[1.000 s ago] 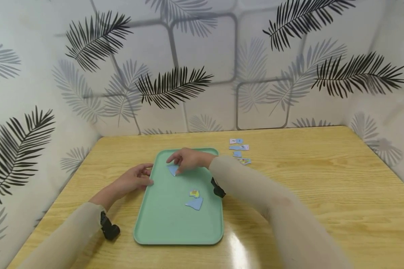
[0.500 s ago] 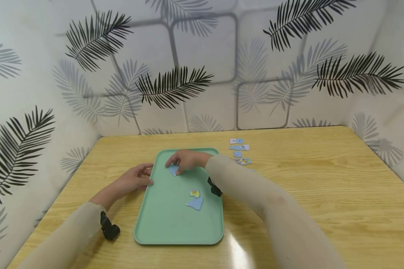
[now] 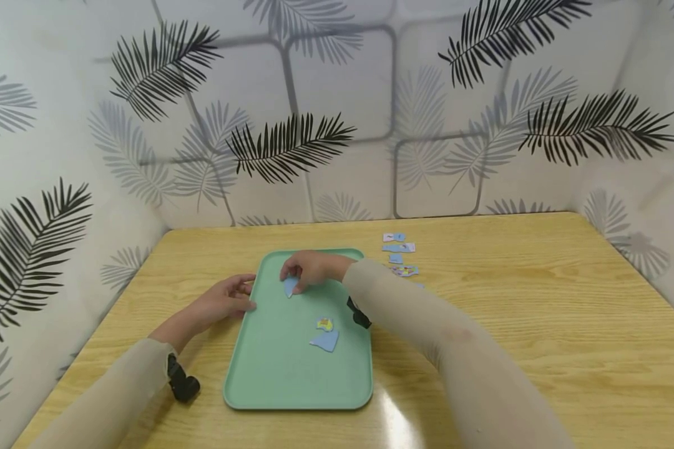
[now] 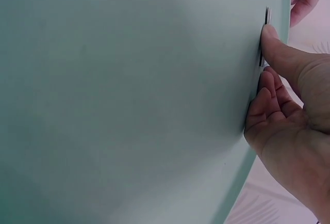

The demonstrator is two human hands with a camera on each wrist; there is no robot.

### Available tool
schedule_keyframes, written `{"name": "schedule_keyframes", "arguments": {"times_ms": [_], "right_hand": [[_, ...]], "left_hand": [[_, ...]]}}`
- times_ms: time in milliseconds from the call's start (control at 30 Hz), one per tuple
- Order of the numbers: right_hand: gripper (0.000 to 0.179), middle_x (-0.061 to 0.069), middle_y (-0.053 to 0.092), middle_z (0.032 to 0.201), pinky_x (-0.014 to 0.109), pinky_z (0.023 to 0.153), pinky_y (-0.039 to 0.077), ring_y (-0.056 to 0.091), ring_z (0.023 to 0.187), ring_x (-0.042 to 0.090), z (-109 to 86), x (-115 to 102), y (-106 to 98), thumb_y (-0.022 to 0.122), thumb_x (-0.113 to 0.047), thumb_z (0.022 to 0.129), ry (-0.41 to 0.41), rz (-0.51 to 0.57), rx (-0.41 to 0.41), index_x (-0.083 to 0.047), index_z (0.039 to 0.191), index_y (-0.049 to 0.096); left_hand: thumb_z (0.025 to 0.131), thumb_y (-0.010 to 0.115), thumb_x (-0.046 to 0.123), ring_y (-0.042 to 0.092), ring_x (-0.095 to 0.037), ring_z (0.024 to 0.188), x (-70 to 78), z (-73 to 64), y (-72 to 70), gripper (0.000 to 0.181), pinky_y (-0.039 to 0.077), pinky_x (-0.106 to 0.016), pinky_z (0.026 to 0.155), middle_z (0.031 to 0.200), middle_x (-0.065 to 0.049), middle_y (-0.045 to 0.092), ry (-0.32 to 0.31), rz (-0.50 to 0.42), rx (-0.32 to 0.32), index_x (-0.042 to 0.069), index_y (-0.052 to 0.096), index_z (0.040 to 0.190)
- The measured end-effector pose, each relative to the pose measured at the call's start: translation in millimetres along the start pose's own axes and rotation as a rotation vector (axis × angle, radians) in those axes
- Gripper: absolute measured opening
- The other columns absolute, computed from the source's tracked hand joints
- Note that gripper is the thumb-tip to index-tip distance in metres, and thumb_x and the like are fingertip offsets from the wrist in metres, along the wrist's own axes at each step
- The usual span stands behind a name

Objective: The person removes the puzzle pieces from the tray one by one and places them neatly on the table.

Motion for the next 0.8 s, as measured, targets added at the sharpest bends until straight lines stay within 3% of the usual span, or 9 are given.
{"name": "schedule_keyframes", "arguments": {"times_ms": [400,800], "right_hand": [[0.028,0.002,0.058,0.101,0.027,0.085,0.042,0.049,0.094,0.017,1.2,4.6,-0.4,0.078,-0.013,0.084,-0.020,0.038,0.018,-0.007,0.108,0.065],[0.031,0.002,0.060,0.100,0.026,0.085,0.044,0.052,0.094,0.016,-6.0,5.2,-4.1,0.079,-0.012,0.082,-0.008,0.094,0.050,-0.006,0.110,0.065]], "left_hand": [[0.092,0.063,0.002,0.052,-0.022,0.097,-1.7,1.1,0.6,0.066,0.053,-0.036,0.081,0.117,-0.016,0.047,0.001,0.008,0.006,-0.002,0.030,0.149],[0.092,0.064,0.002,0.054,-0.023,0.097,-1.2,1.1,-1.0,0.067,0.054,-0.037,0.082,0.119,-0.017,0.048,0.005,0.013,0.012,-0.001,0.031,0.149]]}}
Point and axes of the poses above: each hand's wrist, its own z-axis towards the middle knuckle, its own y-axis out of the palm, x = y × z, the point moved 10 cm from there along z, towards the middle knuckle
